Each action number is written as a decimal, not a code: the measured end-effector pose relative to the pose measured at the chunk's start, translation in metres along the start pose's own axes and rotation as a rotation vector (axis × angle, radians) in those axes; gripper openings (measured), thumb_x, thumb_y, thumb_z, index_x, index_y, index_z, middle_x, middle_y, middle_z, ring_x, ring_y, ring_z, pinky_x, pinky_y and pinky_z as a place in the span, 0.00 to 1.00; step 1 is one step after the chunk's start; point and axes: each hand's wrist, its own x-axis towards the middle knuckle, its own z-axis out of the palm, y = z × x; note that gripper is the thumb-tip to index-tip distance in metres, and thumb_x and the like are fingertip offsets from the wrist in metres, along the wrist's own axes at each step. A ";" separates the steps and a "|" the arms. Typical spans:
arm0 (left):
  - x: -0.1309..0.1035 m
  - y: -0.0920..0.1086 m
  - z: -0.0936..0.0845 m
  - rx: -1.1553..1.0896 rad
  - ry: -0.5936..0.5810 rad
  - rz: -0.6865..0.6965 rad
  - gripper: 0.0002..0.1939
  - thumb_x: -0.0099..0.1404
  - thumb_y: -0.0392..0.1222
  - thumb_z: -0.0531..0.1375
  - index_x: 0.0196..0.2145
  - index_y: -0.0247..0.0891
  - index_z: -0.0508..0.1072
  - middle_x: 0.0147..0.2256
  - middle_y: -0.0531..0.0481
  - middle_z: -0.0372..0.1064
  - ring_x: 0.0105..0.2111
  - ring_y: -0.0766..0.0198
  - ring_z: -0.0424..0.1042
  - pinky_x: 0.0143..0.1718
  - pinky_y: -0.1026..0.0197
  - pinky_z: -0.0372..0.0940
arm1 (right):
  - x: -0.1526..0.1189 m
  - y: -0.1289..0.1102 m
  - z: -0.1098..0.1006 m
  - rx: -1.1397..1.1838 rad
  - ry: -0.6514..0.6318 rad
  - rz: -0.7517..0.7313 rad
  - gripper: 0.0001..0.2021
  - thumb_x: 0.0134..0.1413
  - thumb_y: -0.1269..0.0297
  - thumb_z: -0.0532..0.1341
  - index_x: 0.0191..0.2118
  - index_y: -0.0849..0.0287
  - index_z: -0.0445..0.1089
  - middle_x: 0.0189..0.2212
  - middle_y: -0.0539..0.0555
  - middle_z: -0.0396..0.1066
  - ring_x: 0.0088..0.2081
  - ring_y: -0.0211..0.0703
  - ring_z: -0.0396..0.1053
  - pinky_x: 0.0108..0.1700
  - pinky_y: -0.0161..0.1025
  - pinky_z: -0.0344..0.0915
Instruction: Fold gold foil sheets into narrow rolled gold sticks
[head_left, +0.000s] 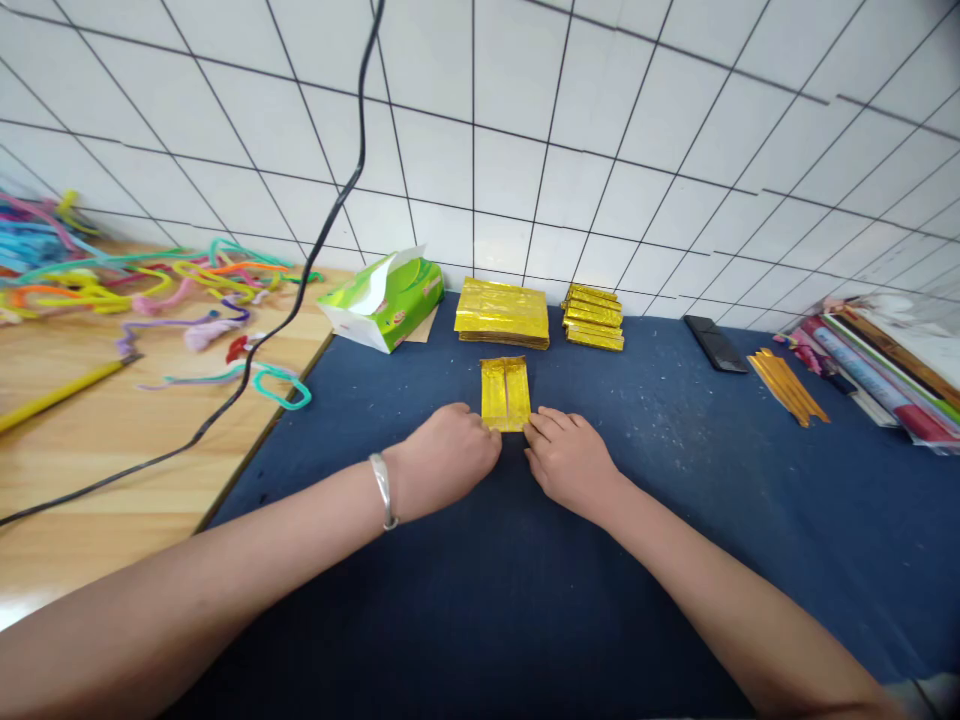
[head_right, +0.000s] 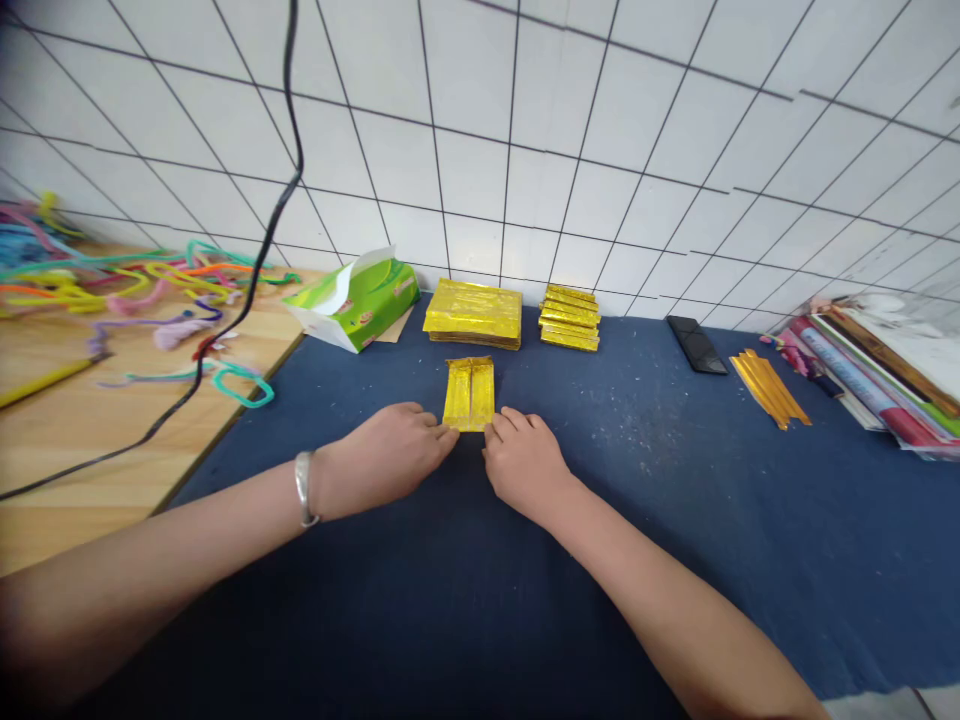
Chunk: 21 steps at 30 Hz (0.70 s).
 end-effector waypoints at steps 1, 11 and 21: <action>-0.001 -0.008 0.000 -0.028 -0.008 0.004 0.05 0.58 0.31 0.56 0.32 0.35 0.71 0.26 0.46 0.70 0.28 0.61 0.70 0.30 0.59 0.55 | 0.000 0.005 -0.002 0.022 -0.016 -0.008 0.17 0.60 0.65 0.52 0.51 0.62 0.68 0.50 0.60 0.68 0.56 0.49 0.59 0.52 0.47 0.59; 0.001 0.001 0.002 -0.019 0.005 -0.031 0.12 0.63 0.30 0.50 0.40 0.33 0.70 0.33 0.43 0.70 0.33 0.58 0.69 0.33 0.58 0.55 | 0.006 0.029 0.003 0.163 -0.059 -0.068 0.18 0.59 0.64 0.53 0.55 0.54 0.63 0.50 0.56 0.67 0.57 0.48 0.57 0.56 0.49 0.57; -0.001 0.004 -0.003 0.041 -0.053 -0.001 0.10 0.61 0.29 0.52 0.38 0.33 0.71 0.31 0.43 0.70 0.33 0.57 0.68 0.31 0.58 0.54 | 0.003 0.020 -0.006 0.043 -0.147 -0.055 0.22 0.59 0.56 0.53 0.58 0.55 0.61 0.55 0.57 0.62 0.59 0.52 0.55 0.52 0.48 0.60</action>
